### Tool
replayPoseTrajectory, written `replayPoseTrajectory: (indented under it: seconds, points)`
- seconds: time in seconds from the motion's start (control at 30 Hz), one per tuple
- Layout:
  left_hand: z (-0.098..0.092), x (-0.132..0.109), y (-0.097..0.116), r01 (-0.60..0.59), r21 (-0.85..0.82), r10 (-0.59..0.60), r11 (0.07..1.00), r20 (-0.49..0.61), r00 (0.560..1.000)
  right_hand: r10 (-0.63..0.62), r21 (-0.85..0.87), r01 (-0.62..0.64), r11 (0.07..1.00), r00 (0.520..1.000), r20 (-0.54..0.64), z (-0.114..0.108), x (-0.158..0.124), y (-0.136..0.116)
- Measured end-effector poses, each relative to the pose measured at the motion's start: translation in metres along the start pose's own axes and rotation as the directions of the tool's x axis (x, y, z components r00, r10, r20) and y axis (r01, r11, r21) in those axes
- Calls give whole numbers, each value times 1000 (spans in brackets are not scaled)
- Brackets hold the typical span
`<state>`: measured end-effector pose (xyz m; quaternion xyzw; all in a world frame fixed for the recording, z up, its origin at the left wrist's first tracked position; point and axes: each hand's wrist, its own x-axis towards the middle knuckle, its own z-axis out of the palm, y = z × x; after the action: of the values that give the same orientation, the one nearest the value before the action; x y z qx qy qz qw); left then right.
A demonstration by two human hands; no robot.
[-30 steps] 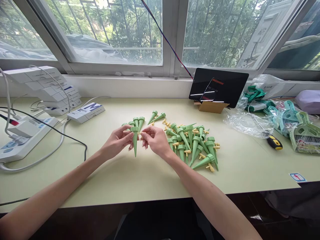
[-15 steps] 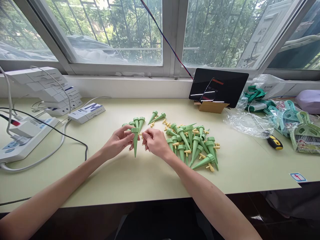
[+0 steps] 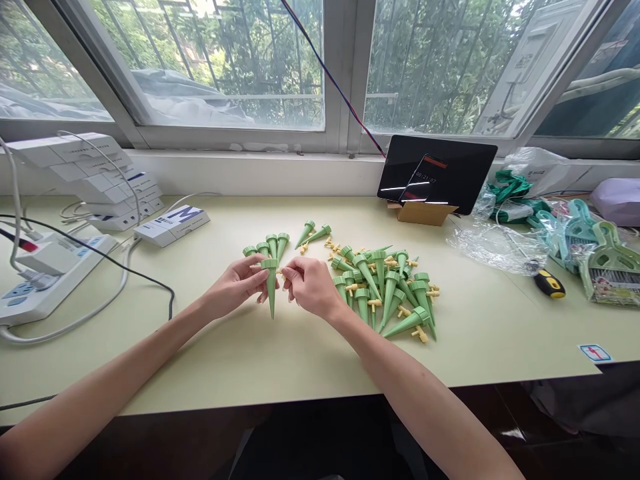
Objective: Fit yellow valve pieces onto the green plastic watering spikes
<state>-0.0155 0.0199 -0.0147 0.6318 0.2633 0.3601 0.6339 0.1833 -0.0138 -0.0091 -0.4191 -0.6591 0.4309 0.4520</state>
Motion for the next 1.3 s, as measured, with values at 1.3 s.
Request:
replayPoseTrajectory:
  seconds: [1.3]
  points:
    - [-1,1,1,-44,65,46,997,-23,999,-10,59,10,998,1000,5,4,2,5]
